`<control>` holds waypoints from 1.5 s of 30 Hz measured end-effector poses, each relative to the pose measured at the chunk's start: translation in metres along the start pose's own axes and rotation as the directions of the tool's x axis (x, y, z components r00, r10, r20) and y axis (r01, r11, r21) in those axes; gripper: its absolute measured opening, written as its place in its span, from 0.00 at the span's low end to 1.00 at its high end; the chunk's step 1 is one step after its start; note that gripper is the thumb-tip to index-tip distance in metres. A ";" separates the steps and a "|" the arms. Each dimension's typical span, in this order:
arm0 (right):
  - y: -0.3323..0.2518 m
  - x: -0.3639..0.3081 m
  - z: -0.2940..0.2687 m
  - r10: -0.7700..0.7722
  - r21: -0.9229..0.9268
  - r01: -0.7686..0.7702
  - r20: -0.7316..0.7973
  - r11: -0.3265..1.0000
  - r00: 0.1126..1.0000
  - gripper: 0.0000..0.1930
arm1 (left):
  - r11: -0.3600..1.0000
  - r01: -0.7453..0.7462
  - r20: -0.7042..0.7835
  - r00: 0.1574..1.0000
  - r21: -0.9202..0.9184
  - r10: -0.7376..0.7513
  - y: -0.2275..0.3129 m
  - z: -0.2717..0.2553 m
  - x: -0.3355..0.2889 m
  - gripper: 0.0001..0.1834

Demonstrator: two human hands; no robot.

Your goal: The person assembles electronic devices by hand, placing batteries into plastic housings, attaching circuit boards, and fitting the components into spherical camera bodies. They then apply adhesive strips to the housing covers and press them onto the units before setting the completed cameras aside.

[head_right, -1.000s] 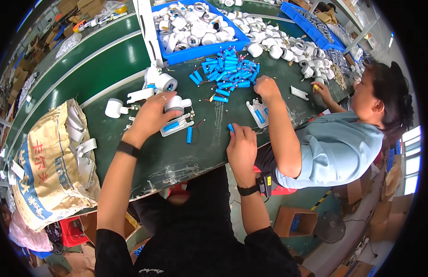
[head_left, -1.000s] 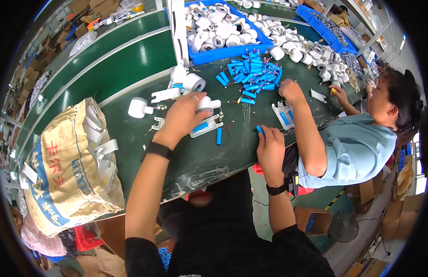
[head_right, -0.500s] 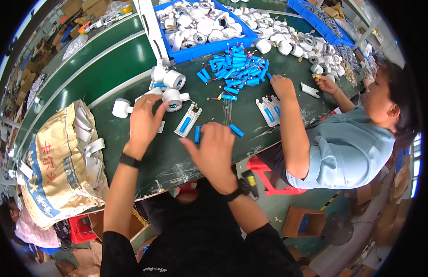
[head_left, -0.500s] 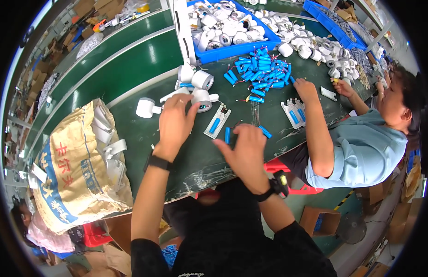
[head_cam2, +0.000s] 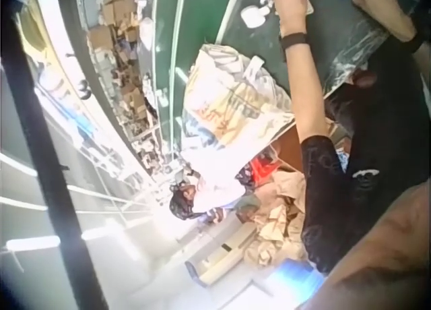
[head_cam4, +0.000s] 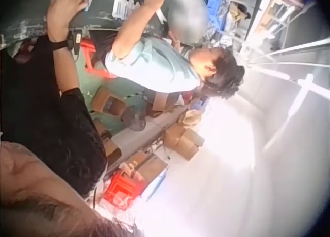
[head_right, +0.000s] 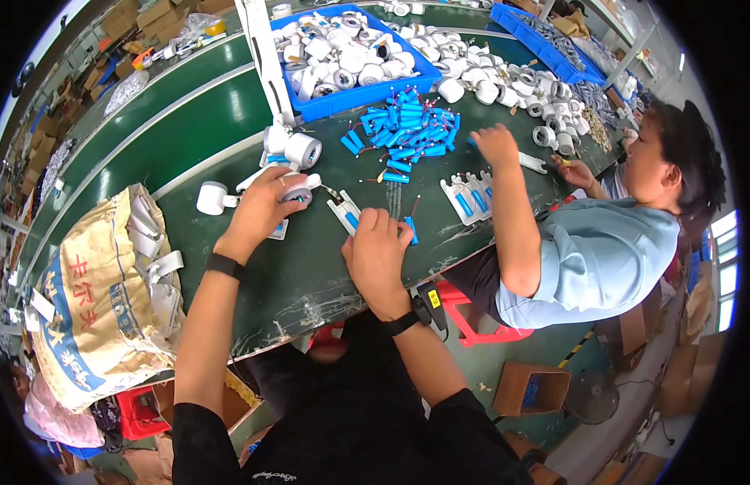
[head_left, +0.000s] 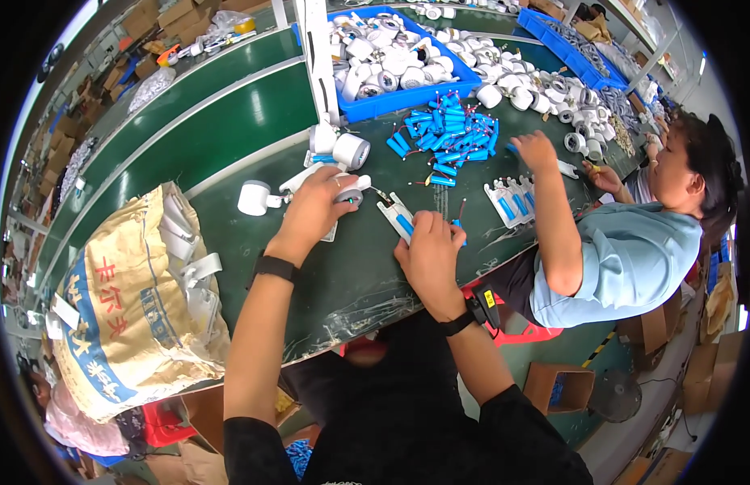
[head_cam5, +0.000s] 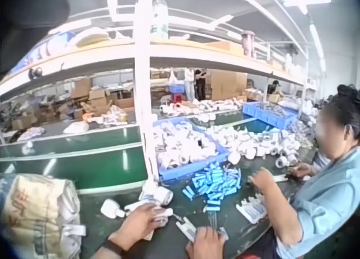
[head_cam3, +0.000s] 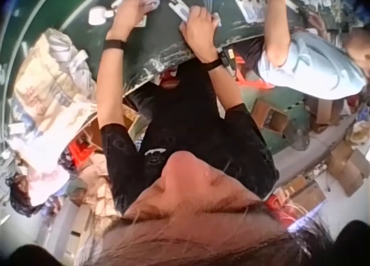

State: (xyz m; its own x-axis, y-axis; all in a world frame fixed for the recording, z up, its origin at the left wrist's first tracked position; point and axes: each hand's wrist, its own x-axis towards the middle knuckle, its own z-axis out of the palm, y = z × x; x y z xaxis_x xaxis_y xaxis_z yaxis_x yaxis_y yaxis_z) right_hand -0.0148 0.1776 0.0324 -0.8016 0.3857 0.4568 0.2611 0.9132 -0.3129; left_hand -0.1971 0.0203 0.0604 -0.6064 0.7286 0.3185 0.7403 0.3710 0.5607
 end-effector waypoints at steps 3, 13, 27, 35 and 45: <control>-0.002 0.001 -0.011 -0.009 0.171 0.012 -0.020 0.985 1.000 0.22 | 0.986 0.045 -0.076 0.995 -0.158 -0.057 0.007 -0.013 0.000 0.23; -0.040 -0.004 -0.025 -0.236 0.611 0.062 0.209 0.790 0.949 0.27 | 0.776 0.499 0.037 0.849 -0.387 -0.527 0.027 -0.104 -0.088 0.22; -0.096 0.013 0.027 -0.454 0.690 0.112 0.337 0.715 0.825 0.23 | 0.488 0.577 0.130 0.723 -0.655 -0.679 0.015 -0.100 -0.159 0.21; -0.086 0.022 0.032 -0.354 0.733 -0.360 0.622 0.578 0.699 0.17 | 0.506 0.494 0.079 0.766 -0.707 -0.638 0.016 -0.104 -0.155 0.21; -0.086 0.020 0.035 -0.280 0.717 0.119 0.109 0.686 0.954 0.12 | 0.452 0.505 0.074 0.722 -0.736 -0.688 0.011 -0.082 -0.159 0.22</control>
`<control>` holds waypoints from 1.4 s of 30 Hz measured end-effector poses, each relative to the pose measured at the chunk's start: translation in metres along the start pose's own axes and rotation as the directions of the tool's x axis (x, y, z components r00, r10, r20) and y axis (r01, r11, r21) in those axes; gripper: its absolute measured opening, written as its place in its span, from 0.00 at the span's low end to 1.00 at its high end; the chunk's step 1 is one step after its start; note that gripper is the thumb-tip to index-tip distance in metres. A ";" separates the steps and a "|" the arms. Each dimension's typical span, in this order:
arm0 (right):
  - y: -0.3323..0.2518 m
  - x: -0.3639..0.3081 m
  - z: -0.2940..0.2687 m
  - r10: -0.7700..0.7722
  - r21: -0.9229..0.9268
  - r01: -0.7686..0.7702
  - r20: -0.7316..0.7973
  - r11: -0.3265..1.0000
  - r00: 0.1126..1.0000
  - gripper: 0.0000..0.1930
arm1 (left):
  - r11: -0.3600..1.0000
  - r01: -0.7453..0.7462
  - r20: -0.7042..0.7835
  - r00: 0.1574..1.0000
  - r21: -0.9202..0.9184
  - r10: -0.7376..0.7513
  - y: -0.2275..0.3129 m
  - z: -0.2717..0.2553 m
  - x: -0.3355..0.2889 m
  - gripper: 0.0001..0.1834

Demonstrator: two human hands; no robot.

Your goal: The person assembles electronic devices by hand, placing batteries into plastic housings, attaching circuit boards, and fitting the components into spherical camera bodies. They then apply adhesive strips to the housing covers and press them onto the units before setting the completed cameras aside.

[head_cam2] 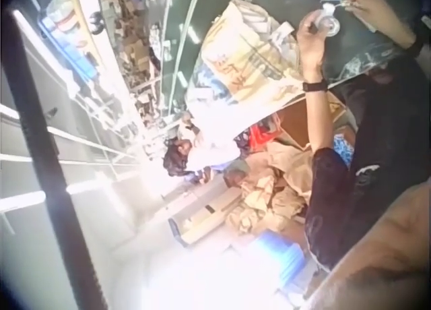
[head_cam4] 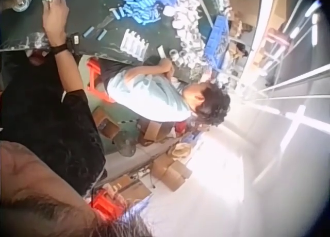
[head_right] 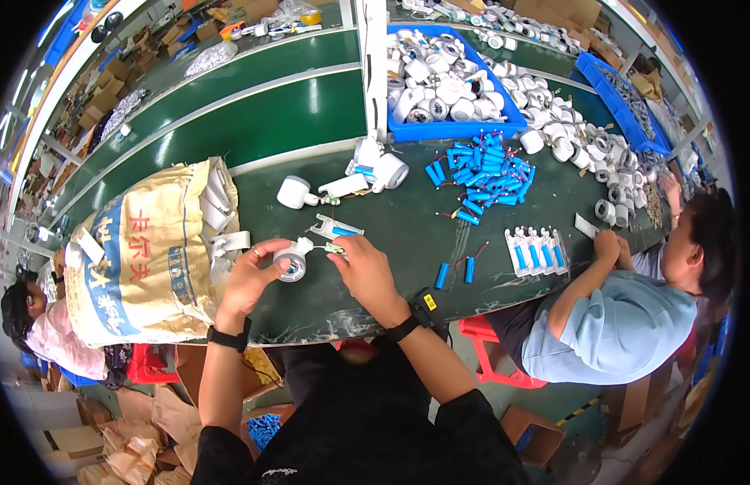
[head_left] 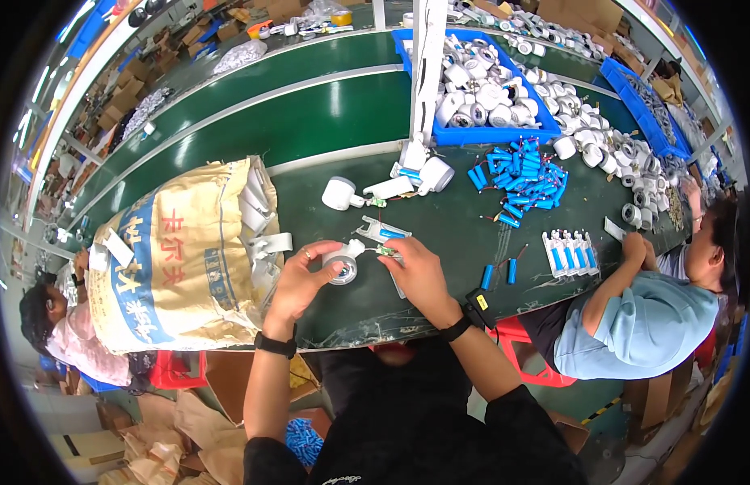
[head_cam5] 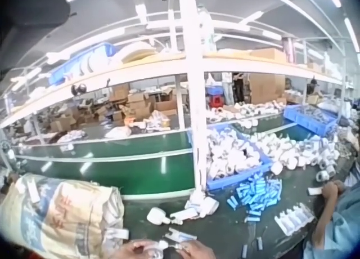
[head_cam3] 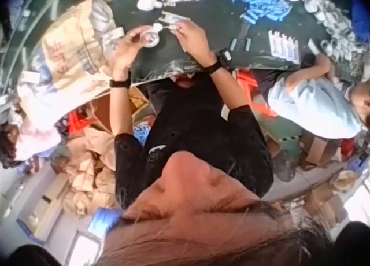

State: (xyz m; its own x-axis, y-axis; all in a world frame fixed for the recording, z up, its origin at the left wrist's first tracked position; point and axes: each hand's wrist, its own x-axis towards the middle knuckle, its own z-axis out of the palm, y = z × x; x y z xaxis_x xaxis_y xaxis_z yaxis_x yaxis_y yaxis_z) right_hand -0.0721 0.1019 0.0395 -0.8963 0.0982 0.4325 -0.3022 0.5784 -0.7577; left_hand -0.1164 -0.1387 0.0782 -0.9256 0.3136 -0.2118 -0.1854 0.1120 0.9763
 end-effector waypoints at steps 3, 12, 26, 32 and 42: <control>0.009 0.004 0.000 0.000 -0.009 0.000 0.023 1.000 1.000 0.13 | 0.998 -0.034 -0.011 0.999 0.056 0.035 -0.004 0.006 0.001 0.22; 0.020 0.016 -0.002 -0.161 0.022 0.160 0.093 0.987 0.982 0.10 | 0.975 0.126 0.032 0.991 0.182 -0.134 0.000 0.002 0.005 0.20; 0.033 0.011 -0.004 -0.205 0.123 0.188 0.152 0.975 0.967 0.08 | 0.246 -0.524 0.359 0.791 0.815 0.496 0.078 0.027 0.131 0.23; 0.034 0.007 -0.007 -0.215 0.117 0.198 0.152 0.973 0.965 0.07 | 0.095 -0.603 0.567 0.785 0.792 0.251 0.048 0.048 0.152 0.18; 0.031 0.011 -0.009 -0.236 0.105 0.221 0.158 0.970 0.959 0.06 | -0.047 -0.702 0.623 0.597 0.711 0.505 0.037 0.033 0.142 0.11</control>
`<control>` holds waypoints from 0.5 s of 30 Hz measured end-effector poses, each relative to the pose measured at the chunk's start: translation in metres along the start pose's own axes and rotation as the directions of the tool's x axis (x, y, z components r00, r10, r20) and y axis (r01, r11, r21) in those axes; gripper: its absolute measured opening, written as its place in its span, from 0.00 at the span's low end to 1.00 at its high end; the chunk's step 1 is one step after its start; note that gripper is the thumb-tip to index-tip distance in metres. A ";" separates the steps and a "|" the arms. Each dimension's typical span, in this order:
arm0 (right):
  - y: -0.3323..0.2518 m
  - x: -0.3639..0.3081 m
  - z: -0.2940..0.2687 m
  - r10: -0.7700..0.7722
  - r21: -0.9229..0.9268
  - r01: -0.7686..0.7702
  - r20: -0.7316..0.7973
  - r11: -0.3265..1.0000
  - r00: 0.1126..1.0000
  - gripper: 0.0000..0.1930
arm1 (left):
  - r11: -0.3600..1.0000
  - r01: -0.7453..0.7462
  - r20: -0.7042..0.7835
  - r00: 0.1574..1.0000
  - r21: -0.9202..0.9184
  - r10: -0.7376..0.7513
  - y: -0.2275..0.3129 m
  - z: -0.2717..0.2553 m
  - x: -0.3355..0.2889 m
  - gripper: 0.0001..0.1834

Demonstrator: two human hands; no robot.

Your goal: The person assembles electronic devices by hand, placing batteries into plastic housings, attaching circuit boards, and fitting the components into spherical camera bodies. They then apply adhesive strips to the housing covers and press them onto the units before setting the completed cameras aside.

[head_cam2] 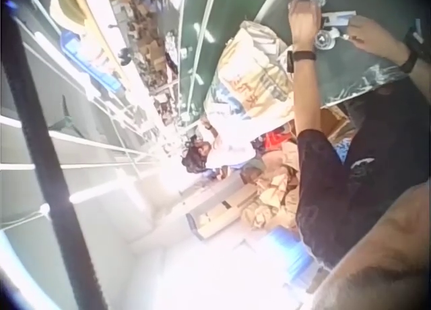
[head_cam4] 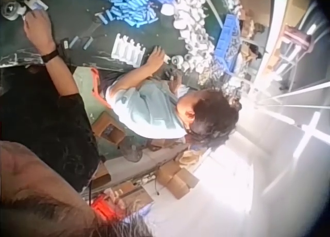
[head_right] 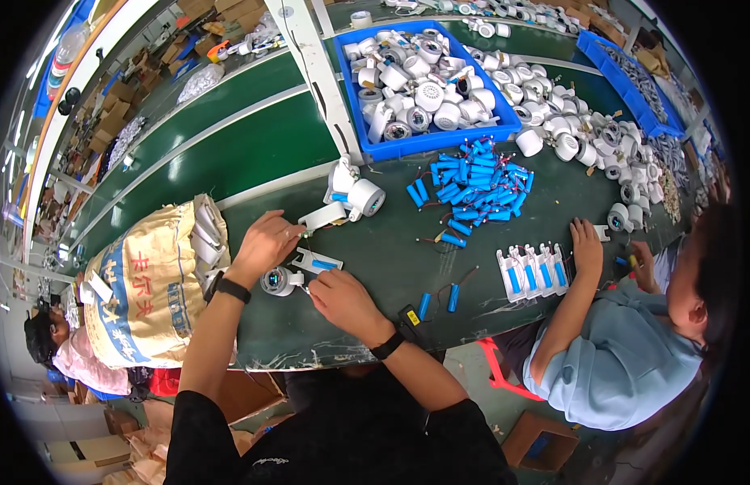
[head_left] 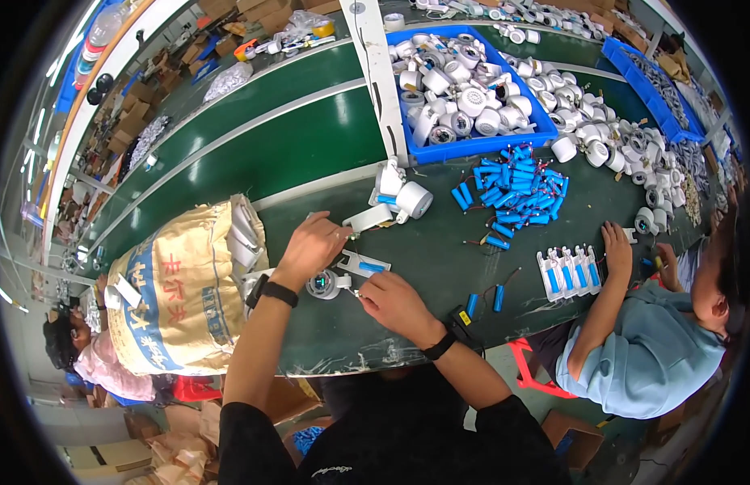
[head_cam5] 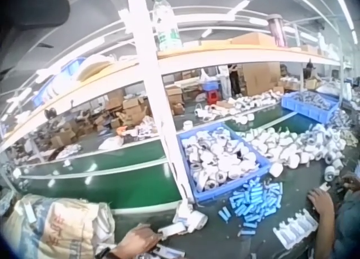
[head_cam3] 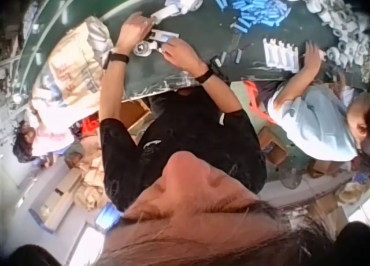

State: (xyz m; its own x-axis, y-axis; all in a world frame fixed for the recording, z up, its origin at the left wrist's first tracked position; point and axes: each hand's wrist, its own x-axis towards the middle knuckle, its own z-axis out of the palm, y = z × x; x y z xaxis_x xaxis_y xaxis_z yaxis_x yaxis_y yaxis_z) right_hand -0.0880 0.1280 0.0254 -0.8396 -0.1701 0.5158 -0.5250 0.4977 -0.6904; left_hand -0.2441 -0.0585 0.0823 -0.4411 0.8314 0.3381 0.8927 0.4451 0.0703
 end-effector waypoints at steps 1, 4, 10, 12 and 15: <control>0.000 -0.001 0.000 -0.016 -0.039 0.017 0.014 0.999 1.000 0.07 | 1.000 0.000 0.000 1.000 0.001 0.000 0.002 -0.002 -0.007 0.11; -0.006 0.000 -0.004 -0.045 -0.072 0.048 0.044 0.996 0.998 0.07 | 0.969 -0.107 -0.179 0.973 0.222 0.148 0.007 -0.012 -0.037 0.16; -0.008 -0.005 -0.004 -0.038 -0.072 0.047 0.123 0.996 0.992 0.07 | 0.975 -0.091 -0.120 0.986 0.205 0.118 0.023 -0.026 -0.056 0.20; -0.008 -0.005 -0.003 -0.015 -0.061 0.023 0.132 0.998 0.991 0.07 | 0.992 -0.047 -0.038 0.998 0.115 0.052 0.022 -0.030 -0.058 0.23; -0.007 -0.005 -0.005 0.006 -0.055 0.001 0.132 0.998 0.991 0.08 | 1.000 -0.014 -0.081 0.997 0.015 0.015 0.017 -0.027 -0.057 0.21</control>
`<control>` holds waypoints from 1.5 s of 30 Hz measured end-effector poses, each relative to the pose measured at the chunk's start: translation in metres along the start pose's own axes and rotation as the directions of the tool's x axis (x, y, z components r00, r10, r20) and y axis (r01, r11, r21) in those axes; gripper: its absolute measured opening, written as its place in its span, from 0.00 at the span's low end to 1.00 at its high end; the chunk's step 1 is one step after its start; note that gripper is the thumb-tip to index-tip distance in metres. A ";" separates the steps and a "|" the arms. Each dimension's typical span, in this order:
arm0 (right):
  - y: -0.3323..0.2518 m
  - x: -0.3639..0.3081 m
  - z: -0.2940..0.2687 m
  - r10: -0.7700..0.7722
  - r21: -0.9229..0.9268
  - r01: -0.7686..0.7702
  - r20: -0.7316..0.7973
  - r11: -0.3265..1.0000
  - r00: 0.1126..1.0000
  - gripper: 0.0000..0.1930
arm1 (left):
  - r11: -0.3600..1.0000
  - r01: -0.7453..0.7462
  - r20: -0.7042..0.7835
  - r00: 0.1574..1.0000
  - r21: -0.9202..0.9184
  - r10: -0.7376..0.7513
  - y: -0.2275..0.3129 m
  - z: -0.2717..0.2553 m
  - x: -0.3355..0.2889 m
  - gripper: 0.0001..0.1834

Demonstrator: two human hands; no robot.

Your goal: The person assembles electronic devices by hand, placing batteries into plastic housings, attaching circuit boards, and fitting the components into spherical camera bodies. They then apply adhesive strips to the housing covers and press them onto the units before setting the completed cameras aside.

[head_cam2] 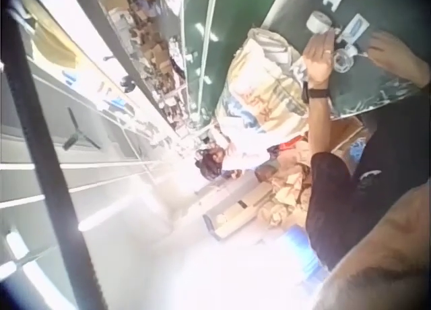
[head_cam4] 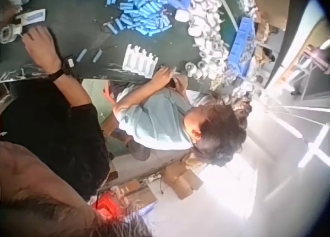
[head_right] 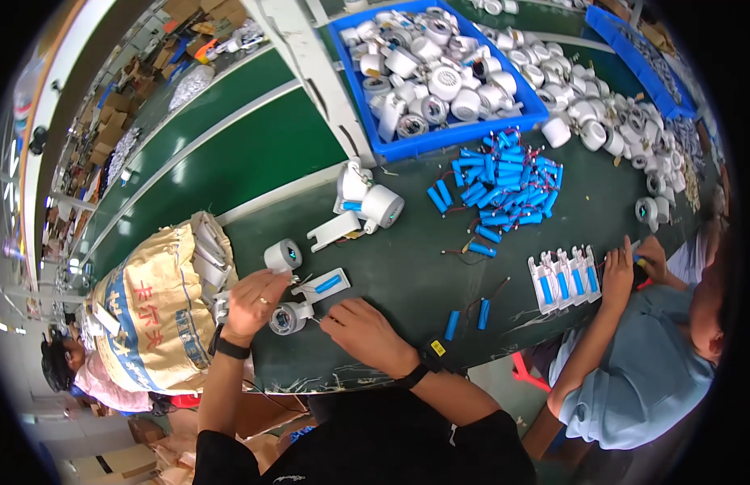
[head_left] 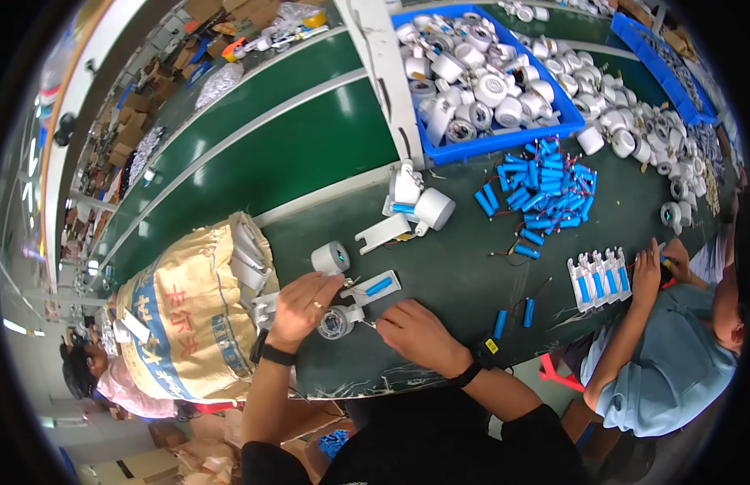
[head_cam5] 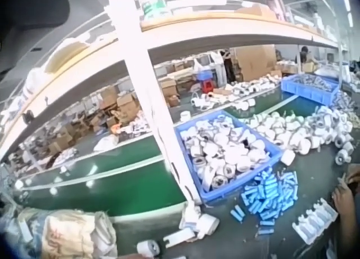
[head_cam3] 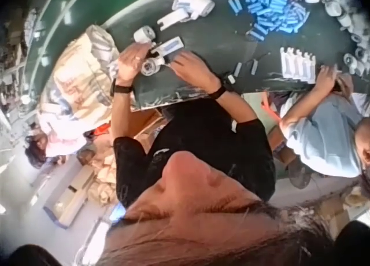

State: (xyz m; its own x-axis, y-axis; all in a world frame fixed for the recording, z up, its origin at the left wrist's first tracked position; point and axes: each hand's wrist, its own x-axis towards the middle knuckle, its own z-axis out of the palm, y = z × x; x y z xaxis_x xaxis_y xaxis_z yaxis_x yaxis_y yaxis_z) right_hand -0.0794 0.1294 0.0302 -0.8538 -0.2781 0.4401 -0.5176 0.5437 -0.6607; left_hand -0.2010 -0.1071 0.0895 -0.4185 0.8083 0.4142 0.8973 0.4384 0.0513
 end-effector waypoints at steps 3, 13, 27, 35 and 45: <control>0.000 0.003 -0.004 0.002 0.013 -0.002 0.010 1.000 1.000 0.07 | 0.997 0.000 -0.051 0.999 -0.072 -0.003 -0.004 0.005 0.000 0.19; 0.003 0.004 -0.007 -0.003 0.051 0.002 0.022 0.999 1.000 0.07 | 0.999 0.030 -0.006 1.000 -0.013 -0.030 -0.007 0.012 0.004 0.16; 0.002 0.002 -0.003 0.002 0.031 -0.002 0.003 1.000 1.000 0.06 | 0.969 0.226 -0.012 0.974 -0.103 -0.228 -0.004 0.014 0.010 0.16; 0.001 0.002 -0.003 0.004 0.029 -0.004 0.003 1.000 1.000 0.06 | 0.954 0.253 -0.026 0.965 -0.164 -0.260 -0.004 0.018 0.014 0.19; 0.002 0.001 -0.002 -0.001 0.028 0.001 -0.016 1.000 1.000 0.08 | 0.952 0.240 0.000 0.970 -0.192 -0.244 -0.006 0.018 0.014 0.18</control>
State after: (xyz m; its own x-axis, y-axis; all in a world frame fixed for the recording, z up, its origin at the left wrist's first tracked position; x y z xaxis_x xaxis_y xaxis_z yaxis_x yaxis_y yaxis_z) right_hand -0.0812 0.1314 0.0305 -0.8525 -0.2657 0.4502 -0.5198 0.5211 -0.6769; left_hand -0.2146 -0.0915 0.0788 -0.6250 0.6766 0.3894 0.7806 0.5356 0.3222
